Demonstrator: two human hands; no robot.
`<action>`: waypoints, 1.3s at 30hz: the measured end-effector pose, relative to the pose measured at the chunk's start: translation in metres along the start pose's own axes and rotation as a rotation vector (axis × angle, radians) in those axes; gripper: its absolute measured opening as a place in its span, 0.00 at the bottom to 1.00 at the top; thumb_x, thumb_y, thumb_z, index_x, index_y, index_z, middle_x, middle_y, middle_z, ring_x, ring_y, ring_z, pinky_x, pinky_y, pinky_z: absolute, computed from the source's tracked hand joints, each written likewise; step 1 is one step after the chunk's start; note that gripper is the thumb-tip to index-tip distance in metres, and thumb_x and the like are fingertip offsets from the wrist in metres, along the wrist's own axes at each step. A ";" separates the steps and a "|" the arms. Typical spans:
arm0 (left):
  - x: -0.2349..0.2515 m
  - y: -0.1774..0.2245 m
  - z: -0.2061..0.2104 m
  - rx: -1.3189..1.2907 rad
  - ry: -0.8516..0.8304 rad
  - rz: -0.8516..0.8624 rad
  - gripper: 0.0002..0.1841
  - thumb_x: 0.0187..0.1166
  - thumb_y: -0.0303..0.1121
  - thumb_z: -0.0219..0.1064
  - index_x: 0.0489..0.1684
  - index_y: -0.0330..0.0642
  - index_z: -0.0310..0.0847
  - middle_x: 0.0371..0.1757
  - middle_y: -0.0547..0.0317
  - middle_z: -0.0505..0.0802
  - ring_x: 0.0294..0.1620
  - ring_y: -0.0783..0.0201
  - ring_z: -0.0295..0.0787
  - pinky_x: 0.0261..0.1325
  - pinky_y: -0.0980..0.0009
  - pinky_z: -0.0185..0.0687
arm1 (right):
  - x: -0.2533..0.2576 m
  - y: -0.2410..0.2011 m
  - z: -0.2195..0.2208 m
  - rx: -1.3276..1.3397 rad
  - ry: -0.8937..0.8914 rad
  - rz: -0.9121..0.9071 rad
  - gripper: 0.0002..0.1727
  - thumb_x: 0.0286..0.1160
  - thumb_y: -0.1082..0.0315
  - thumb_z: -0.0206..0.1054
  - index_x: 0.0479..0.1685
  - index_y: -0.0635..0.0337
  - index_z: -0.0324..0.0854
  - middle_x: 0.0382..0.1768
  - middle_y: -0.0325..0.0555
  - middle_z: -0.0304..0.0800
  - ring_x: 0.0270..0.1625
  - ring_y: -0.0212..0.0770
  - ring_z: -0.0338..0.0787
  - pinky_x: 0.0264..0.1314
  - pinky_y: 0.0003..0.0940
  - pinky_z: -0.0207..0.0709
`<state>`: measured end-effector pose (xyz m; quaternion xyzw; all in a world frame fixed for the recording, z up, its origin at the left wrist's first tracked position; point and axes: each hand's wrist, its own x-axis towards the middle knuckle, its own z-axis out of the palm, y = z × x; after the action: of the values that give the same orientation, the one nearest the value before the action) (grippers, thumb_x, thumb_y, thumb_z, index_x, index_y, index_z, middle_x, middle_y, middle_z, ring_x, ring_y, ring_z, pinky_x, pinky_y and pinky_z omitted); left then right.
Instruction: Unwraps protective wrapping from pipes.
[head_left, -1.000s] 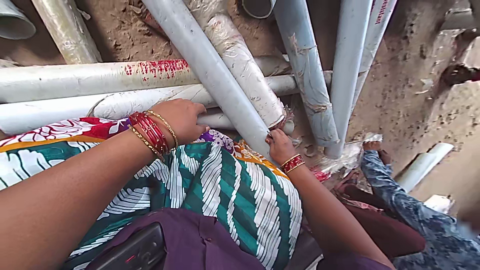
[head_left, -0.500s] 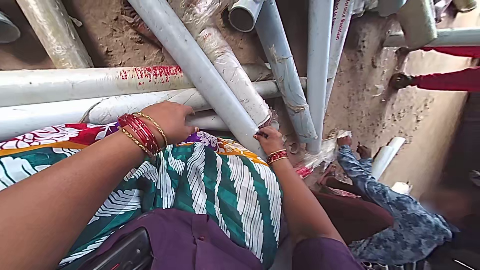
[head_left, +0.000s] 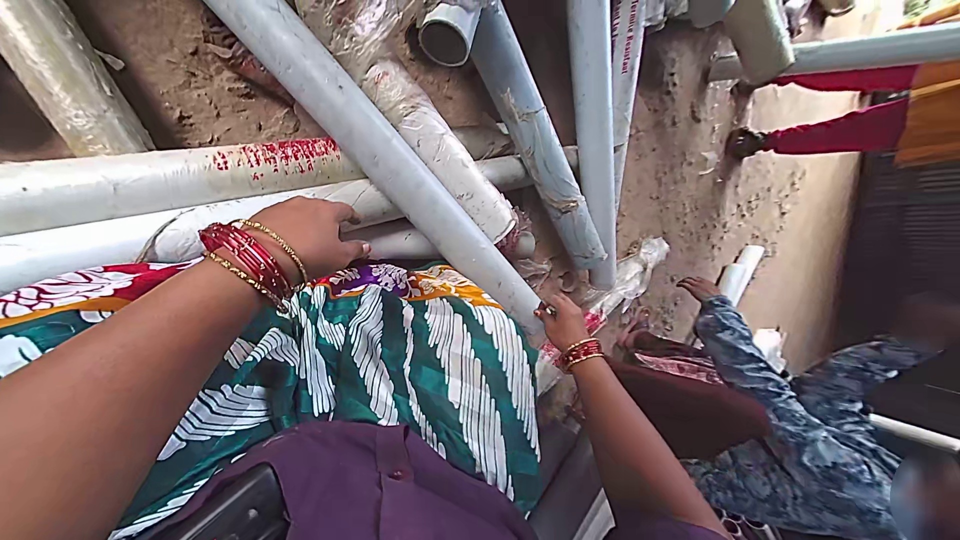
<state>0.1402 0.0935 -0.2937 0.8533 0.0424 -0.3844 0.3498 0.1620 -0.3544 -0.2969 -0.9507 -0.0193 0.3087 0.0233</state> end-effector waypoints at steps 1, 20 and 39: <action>0.000 0.000 0.002 0.001 -0.002 0.001 0.25 0.89 0.45 0.64 0.77 0.38 0.78 0.65 0.35 0.89 0.67 0.33 0.85 0.70 0.31 0.70 | -0.002 0.002 0.001 0.055 0.056 0.006 0.11 0.76 0.77 0.71 0.49 0.80 0.85 0.55 0.73 0.88 0.61 0.67 0.88 0.70 0.60 0.77; 0.009 0.001 0.004 0.032 -0.050 0.006 0.26 0.89 0.46 0.63 0.77 0.38 0.77 0.68 0.36 0.88 0.72 0.36 0.83 0.74 0.34 0.70 | 0.064 -0.087 0.028 0.175 0.207 -0.210 0.07 0.73 0.80 0.69 0.43 0.78 0.89 0.49 0.70 0.91 0.57 0.63 0.91 0.67 0.57 0.79; 0.008 0.000 -0.002 0.018 -0.074 0.001 0.26 0.89 0.46 0.63 0.78 0.39 0.77 0.68 0.35 0.88 0.73 0.36 0.82 0.74 0.35 0.70 | 0.097 -0.109 0.015 0.332 0.001 -0.046 0.13 0.89 0.70 0.57 0.52 0.74 0.80 0.39 0.60 0.84 0.37 0.48 0.82 0.47 0.48 0.77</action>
<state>0.1471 0.0936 -0.2985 0.8417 0.0257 -0.4158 0.3436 0.2290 -0.2399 -0.3594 -0.9332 0.0103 0.3067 0.1869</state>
